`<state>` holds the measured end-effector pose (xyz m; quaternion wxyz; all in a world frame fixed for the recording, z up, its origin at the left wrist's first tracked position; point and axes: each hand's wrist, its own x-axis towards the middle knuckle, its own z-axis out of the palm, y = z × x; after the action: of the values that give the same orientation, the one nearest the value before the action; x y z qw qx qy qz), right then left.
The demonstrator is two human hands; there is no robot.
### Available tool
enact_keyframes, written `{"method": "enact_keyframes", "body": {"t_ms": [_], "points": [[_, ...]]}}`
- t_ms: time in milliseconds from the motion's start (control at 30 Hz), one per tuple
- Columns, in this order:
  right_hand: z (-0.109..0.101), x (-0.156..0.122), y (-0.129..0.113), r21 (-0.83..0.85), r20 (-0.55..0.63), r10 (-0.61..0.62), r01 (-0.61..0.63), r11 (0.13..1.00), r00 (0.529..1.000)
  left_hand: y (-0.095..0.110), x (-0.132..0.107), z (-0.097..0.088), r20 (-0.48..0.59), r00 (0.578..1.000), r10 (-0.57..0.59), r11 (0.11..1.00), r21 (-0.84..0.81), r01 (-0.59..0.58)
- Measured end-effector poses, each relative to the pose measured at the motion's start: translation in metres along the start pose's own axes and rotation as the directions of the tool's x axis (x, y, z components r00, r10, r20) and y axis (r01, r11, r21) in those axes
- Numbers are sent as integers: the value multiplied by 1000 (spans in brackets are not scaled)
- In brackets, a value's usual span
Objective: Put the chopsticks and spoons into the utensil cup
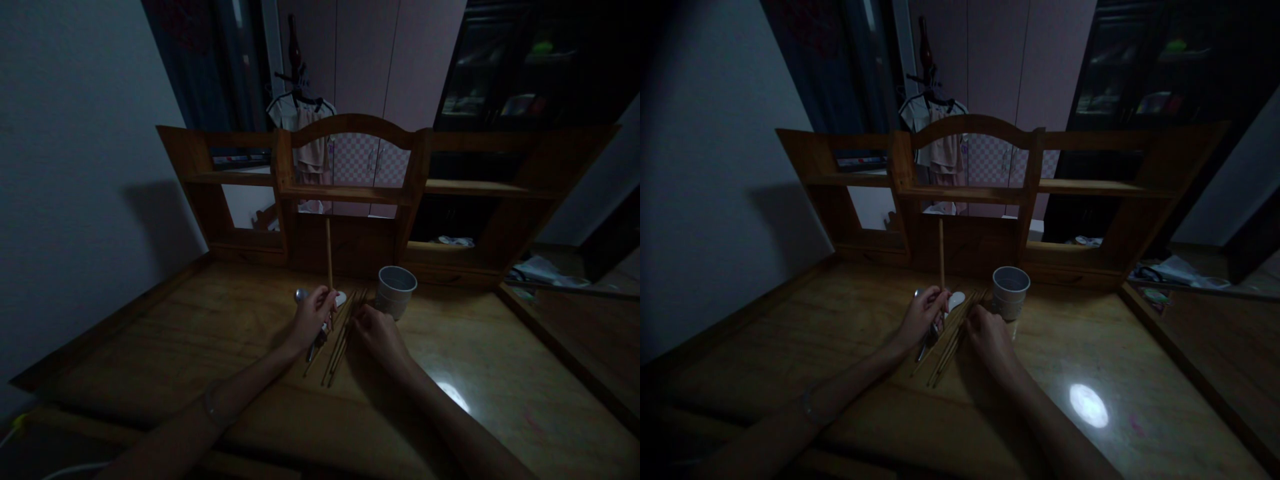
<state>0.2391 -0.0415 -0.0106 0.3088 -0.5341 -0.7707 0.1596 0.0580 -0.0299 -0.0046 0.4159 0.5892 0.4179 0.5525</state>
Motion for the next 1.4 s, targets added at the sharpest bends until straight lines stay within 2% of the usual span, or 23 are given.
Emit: {"method": "enact_keyframes", "body": {"t_ms": [233, 533, 733, 867, 1000, 1100, 1200, 1300, 1400], "points": [[8, -1, -7, -117, 56, 50, -43, 992, 997, 1, -1, 1, 21, 1000, -2, 1000, 19, 2], [1, -2, -12, -282, 61, 169, -145, 948, 984, -2, -3, 2, 43, 999, -1, 999, 48, -1], [-1, -3, -17, -419, 66, 167, -125, 899, 984, -1, -4, 2, 47, 999, 6, 999, 47, -9], [-5, -6, -27, -517, 147, 157, -60, 854, 977, 0, -4, 3, 40, 999, 11, 998, 63, -14], [-7, -13, -31, -533, 197, 112, 10, 846, 974, 0, -4, 3, 43, 999, 3, 997, 78, -6], [-3, -15, -27, -513, 168, 80, 18, 858, 983, 1, -4, 2, 45, 999, 2, 996, 88, -6], [4, -10, -21, -413, 148, 82, -14, 911, 986, 0, -3, 2, 46, 999, 12, 996, 91, -16], [11, -2, -16, -168, 131, 78, -55, 984, 988, -1, -3, 2, 46, 999, 17, 996, 86, -21], [7, 6, -12, 80, 47, -21, 17, 997, 999, -1, -3, 2, 34, 999, 20, 995, 93, -23]]}}
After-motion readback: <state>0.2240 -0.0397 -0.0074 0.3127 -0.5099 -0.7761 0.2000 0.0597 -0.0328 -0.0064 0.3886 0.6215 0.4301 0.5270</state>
